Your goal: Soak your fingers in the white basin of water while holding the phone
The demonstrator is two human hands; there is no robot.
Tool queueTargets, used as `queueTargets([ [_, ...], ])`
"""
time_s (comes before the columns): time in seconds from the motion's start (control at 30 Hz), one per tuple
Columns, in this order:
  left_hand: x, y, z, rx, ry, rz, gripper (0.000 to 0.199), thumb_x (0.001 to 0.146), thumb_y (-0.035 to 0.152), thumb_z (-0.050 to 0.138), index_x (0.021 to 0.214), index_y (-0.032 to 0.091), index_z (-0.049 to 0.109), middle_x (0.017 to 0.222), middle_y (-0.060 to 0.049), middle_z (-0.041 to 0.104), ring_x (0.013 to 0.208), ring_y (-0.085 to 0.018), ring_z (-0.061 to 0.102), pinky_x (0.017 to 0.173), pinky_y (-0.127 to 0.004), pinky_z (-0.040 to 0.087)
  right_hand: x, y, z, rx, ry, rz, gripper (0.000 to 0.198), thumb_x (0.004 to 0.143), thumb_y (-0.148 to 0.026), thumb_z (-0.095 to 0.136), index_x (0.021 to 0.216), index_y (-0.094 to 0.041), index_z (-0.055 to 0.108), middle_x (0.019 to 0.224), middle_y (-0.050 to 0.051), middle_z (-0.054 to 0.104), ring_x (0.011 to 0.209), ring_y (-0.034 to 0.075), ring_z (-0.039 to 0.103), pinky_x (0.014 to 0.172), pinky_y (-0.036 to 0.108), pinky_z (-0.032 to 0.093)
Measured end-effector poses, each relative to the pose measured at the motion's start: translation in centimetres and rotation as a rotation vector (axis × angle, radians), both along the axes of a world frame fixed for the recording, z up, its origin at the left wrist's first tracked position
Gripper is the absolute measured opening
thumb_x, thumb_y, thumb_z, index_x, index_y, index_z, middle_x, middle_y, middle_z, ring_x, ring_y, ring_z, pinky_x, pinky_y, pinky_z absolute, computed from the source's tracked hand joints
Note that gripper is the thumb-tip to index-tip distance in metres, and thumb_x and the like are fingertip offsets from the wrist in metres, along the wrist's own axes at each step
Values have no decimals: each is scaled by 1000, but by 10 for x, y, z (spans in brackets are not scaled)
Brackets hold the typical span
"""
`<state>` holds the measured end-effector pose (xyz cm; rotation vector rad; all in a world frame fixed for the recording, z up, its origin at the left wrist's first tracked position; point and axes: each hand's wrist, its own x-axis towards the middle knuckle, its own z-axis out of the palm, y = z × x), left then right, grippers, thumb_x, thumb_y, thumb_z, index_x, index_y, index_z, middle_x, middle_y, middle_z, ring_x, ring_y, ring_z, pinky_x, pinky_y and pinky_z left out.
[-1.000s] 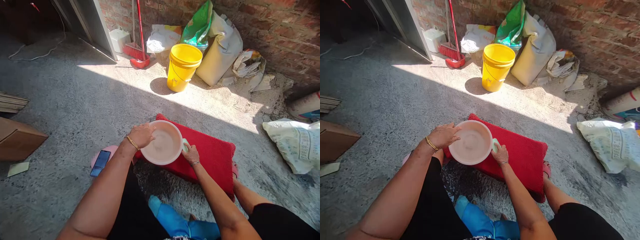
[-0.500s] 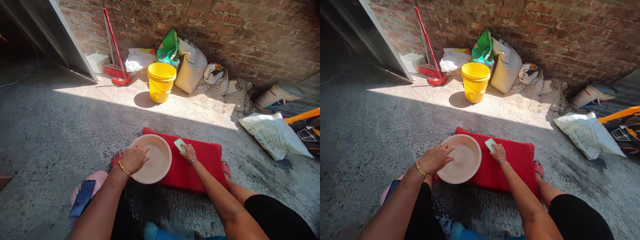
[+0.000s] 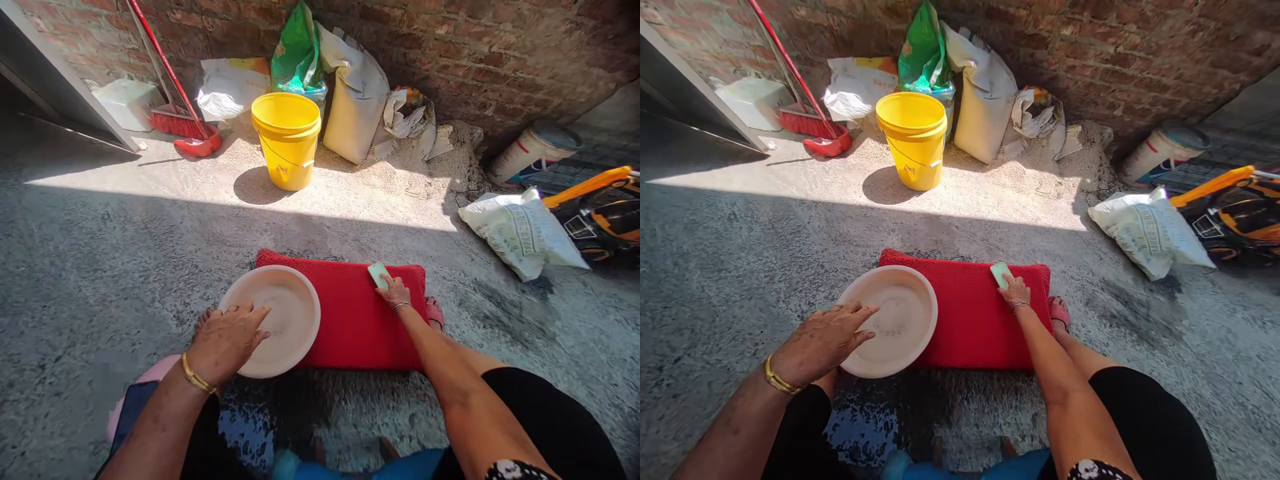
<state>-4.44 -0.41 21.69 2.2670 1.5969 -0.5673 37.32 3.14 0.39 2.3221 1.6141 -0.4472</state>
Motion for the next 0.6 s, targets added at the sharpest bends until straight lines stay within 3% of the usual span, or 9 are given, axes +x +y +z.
queueTargets([
  [0.1, 5, -3, -2, 4, -3, -9, 40, 88, 36, 52, 128, 34, 58, 117, -8, 65, 108, -25, 62, 91, -39, 46, 67, -29, 6, 44, -140, -280, 58, 89, -49, 42, 142, -24, 48, 114, 16, 58, 96, 26, 62, 80, 40, 44],
  [0.17, 7, -3, -3, -7, 27, -34, 40, 88, 34, 51, 127, 33, 59, 118, -8, 65, 108, -26, 62, 89, -39, 46, 75, -30, 12, 82, -183, -342, 57, 89, -50, 40, 137, -21, 54, 110, 17, 60, 92, 27, 62, 77, 41, 45],
  [0.23, 10, -3, -5, -18, 52, -58, 40, 89, 33, 50, 128, 31, 58, 121, -8, 64, 109, -26, 61, 89, -40, 47, 49, -16, 17, 107, -132, -269, 57, 90, -51, 40, 137, -22, 54, 114, 17, 59, 96, 27, 61, 80, 40, 45],
  [0.4, 14, 2, -10, -39, 82, -73, 41, 90, 33, 49, 130, 32, 56, 124, -8, 64, 110, -26, 61, 90, -41, 47, -89, 43, 22, 113, 168, 166, 53, 90, -52, 48, 138, -30, 51, 128, 11, 52, 114, 24, 52, 93, 33, 38],
  [0.47, 15, 4, -11, -45, 98, -75, 41, 90, 34, 48, 130, 33, 56, 124, -7, 64, 110, -26, 62, 91, -40, 47, -129, 60, 21, 89, 228, 313, 54, 90, -52, 49, 139, -32, 49, 130, 10, 49, 117, 24, 48, 96, 35, 36],
  [0.53, 16, 6, -11, -51, 123, -91, 42, 91, 34, 47, 132, 33, 55, 124, -7, 64, 110, -26, 62, 90, -40, 48, -142, 68, 19, 54, 235, 378, 54, 90, -52, 49, 140, -32, 48, 132, 11, 48, 117, 25, 47, 97, 36, 34],
  [0.6, 17, 6, -12, -49, 144, -116, 42, 92, 34, 45, 133, 31, 54, 125, -8, 64, 110, -27, 62, 89, -40, 48, -123, 68, 15, 26, 206, 352, 53, 90, -50, 50, 140, -31, 49, 133, 11, 48, 117, 25, 47, 96, 37, 35],
])
